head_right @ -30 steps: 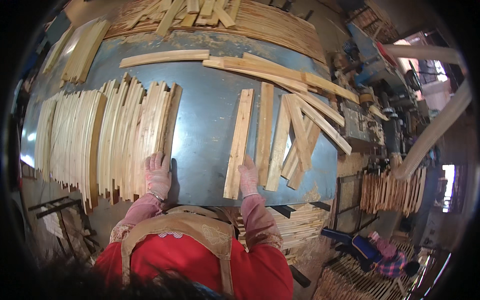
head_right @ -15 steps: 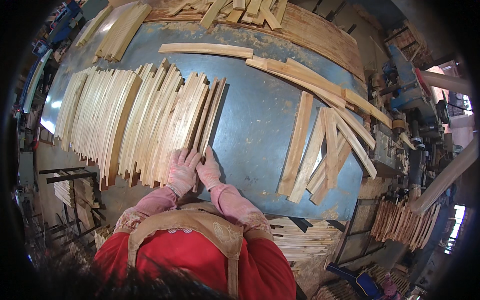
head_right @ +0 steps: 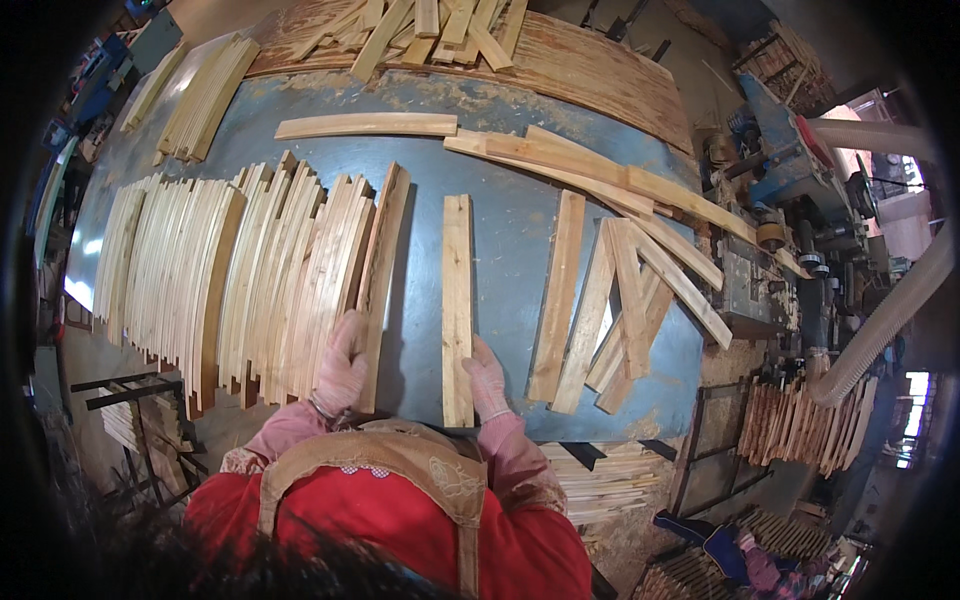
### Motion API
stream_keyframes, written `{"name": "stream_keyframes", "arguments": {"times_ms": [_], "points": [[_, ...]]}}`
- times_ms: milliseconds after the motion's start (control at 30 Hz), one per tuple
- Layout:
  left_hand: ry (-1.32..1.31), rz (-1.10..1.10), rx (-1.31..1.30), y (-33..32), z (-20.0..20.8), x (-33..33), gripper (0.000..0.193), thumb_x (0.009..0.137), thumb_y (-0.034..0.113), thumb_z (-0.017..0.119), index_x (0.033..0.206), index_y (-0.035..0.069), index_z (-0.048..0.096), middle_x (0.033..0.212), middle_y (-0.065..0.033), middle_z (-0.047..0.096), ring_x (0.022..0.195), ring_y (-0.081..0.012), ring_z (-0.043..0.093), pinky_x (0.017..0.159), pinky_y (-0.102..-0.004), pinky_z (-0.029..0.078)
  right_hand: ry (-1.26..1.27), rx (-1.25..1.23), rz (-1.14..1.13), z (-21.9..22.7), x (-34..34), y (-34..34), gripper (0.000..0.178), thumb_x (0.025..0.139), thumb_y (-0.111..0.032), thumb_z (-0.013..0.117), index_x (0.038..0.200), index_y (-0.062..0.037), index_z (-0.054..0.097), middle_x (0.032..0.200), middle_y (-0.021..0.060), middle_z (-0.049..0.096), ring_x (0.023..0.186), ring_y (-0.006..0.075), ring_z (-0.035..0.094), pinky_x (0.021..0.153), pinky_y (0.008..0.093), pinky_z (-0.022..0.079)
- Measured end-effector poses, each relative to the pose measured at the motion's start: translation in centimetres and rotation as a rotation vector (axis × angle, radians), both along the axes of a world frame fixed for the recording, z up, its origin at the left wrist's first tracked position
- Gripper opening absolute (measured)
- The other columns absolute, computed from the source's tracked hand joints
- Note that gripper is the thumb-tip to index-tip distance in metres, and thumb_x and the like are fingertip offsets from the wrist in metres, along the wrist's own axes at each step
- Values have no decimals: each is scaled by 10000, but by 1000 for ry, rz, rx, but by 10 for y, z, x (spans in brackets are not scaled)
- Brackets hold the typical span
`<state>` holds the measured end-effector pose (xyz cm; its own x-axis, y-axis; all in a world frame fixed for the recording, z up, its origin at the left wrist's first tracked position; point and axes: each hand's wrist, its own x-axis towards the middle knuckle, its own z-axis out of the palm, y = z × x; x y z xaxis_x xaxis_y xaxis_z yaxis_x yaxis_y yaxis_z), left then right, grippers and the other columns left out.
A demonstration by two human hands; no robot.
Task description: The person picks up thin wooden planks from a pile on a metal table and arranges them into a neat stack. They repeatedly pick up individual planks and align them with the growing stack, occasionally adjusting the pile to ensure it remains organized.
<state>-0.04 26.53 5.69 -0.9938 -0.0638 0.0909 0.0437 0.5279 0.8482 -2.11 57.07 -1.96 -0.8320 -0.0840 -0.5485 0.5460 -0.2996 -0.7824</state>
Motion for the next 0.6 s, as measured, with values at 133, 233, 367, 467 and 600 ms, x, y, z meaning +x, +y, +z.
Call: {"name": "stream_keyframes", "arguments": {"times_ms": [133,233,367,467,600], "points": [[2,102,213,5,48,-127,668,966,18,614,1614,3,452,1527,-217,585,1379,-312,595,1128,-412,498,32,-79,19,9,1,14,677,931,34,566,1600,52,463,1492,136,642,1337,243,634,1161,345,469],[-60,170,236,-4,129,-299,789,985,120,654,1681,1,302,1355,-210,665,1091,-276,686,914,-413,566,62,-8,62,-2,-8,19,669,928,39,565,1591,51,475,1486,123,647,1332,237,637,1154,342,473],[400,312,39,9,153,-412,777,962,251,764,1624,43,416,1453,-208,654,1299,-326,640,1167,-392,485,68,-27,147,16,-50,36,690,922,20,598,1599,44,464,1497,124,633,1380,252,597,1198,353,438],[454,-359,-672,39,128,-362,672,943,380,799,1542,163,586,1557,-122,614,1487,-317,526,1307,-490,329,39,35,399,55,-94,58,667,970,-52,656,1608,22,473,1501,105,627,1370,208,582,1179,333,446],[81,-1035,-1076,65,85,-268,462,1003,559,647,1316,222,693,1248,-54,742,1247,-258,668,1213,-505,388,215,155,839,75,-157,74,641,1017,-214,707,1607,-56,513,1492,123,639,1326,191,599,1165,322,453]]}}
